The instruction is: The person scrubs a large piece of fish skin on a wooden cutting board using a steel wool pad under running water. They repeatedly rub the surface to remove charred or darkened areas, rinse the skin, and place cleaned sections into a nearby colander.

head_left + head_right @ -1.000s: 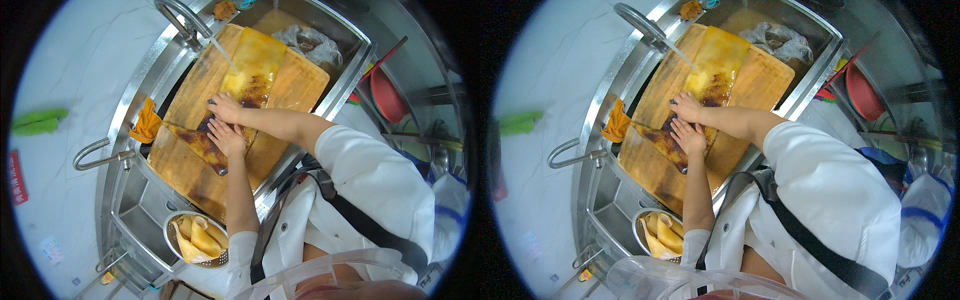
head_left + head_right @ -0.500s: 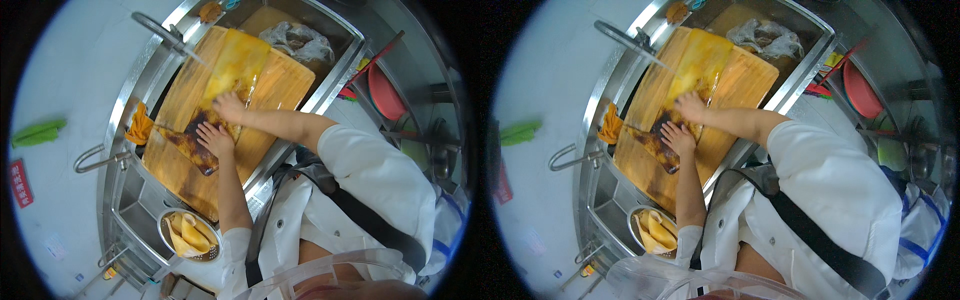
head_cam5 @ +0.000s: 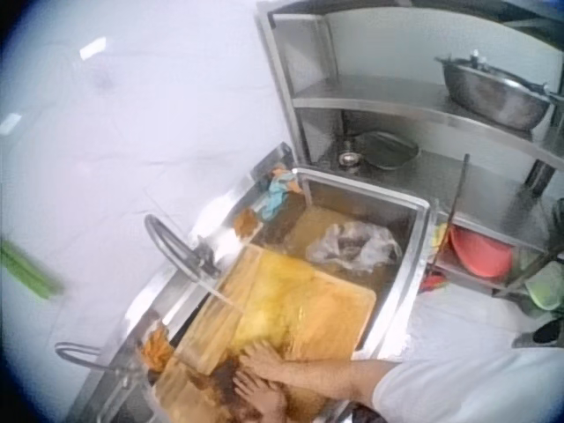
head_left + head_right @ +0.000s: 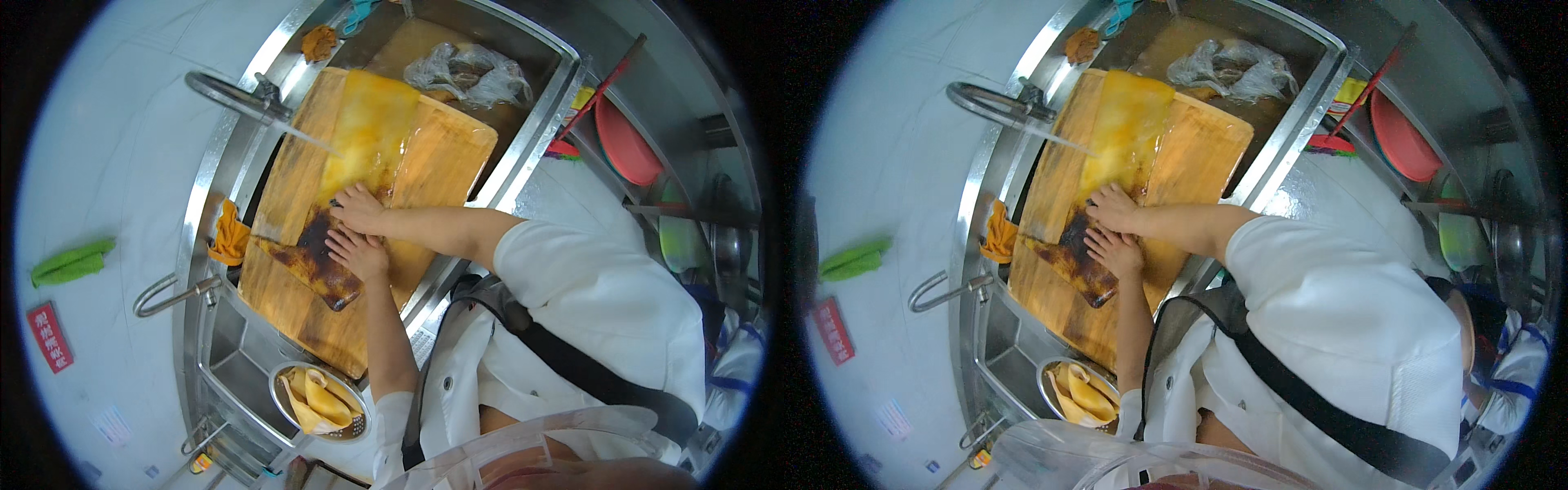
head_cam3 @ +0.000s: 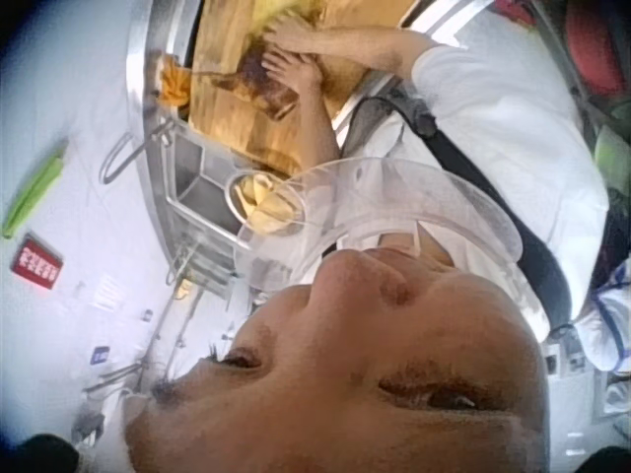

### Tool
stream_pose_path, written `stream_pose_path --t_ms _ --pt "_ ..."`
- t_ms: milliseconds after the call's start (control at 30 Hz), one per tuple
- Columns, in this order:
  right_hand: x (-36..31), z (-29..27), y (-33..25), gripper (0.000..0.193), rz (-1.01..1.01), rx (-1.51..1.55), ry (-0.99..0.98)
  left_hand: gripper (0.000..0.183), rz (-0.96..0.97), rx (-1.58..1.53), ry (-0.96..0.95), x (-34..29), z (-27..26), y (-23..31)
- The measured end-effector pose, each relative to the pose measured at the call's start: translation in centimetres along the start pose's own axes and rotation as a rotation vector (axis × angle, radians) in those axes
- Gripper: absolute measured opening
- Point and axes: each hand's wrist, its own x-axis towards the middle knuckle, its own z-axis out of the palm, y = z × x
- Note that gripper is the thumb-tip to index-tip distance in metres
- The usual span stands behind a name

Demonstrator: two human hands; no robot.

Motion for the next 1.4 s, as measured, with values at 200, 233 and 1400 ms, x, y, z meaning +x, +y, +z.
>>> stream_pose_path --t_ms 200,233,1400 --pt "2.6 -4.8 13.1 0.020 0.218 -0.188 0.010 0.062 -0.009 -0.028 0.032 0.0 -0.5 0.5" --pt "2.3 -5.7 14.3 0.020 0.286 -0.173 0.129 0.062 -0.005 -0.034 0.038 -0.1 -0.5 0.5" --pt "-3.2 -4.9 7.9 0.024 0.218 -0.116 -0.049 0.057 -0.069 0.099 0.000 0.5 0.0 1.0"
